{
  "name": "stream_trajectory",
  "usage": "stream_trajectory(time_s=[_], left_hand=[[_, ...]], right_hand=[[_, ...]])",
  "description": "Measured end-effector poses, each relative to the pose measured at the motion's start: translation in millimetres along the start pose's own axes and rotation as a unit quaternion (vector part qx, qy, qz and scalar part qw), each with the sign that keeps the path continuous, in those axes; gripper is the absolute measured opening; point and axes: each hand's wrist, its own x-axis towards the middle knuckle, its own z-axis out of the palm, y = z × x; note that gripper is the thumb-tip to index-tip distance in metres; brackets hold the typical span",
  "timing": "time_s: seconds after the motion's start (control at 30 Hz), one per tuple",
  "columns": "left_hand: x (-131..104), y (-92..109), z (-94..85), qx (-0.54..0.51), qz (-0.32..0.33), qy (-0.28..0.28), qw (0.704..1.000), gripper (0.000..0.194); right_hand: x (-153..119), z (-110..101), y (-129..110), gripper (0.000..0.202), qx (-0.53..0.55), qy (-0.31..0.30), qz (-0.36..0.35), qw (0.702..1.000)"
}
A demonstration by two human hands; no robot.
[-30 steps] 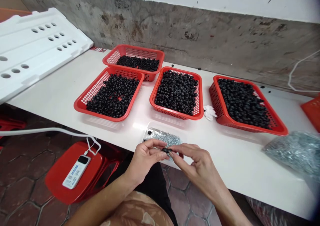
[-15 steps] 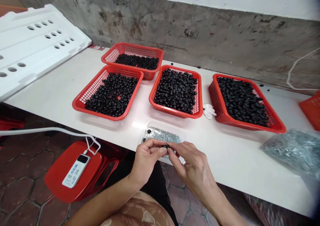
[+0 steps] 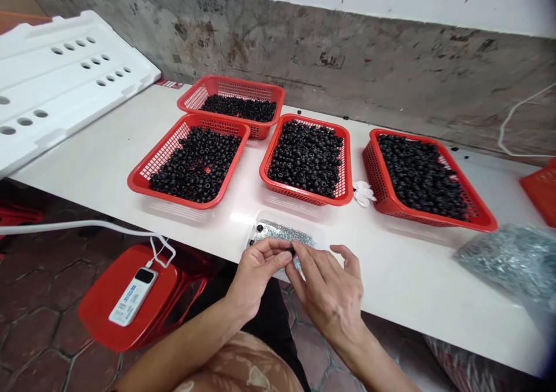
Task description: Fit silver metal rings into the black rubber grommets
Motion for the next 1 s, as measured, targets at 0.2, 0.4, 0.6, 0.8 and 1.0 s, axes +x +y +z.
stream_trajectory(time_s=[0.2, 0.4, 0.6, 0.8, 1.0], left_hand=[[3, 3, -3.8, 0.061, 0.01, -0.039, 0.997, 0.018], [0, 2, -7.2, 0.029, -0.038, -0.046, 0.998, 0.012], [-3, 8, -14.8, 0.061, -0.028, -0.1, 0.993, 0.018], [-6, 10, -18.7, 0.09, -0.03, -0.103, 0.99, 0.023], [-9, 4, -16.2, 0.093, -0.028, -0.085, 0.992, 0.013]], right_hand=[[2, -3, 0, 0.021, 0.014, -0.021, -0.004, 1.0], [5, 5, 5, 0.028, 0.008, -0.068, -0.055, 0.996], [7, 2, 9, 0.023, 0.024, -0.058, -0.091, 0.994], [-5, 7, 6, 0.019, 0.053, -0.077, -0.084, 0.992], [-18, 8, 5, 0.019, 0.047, -0.11, -0.12, 0.986]])
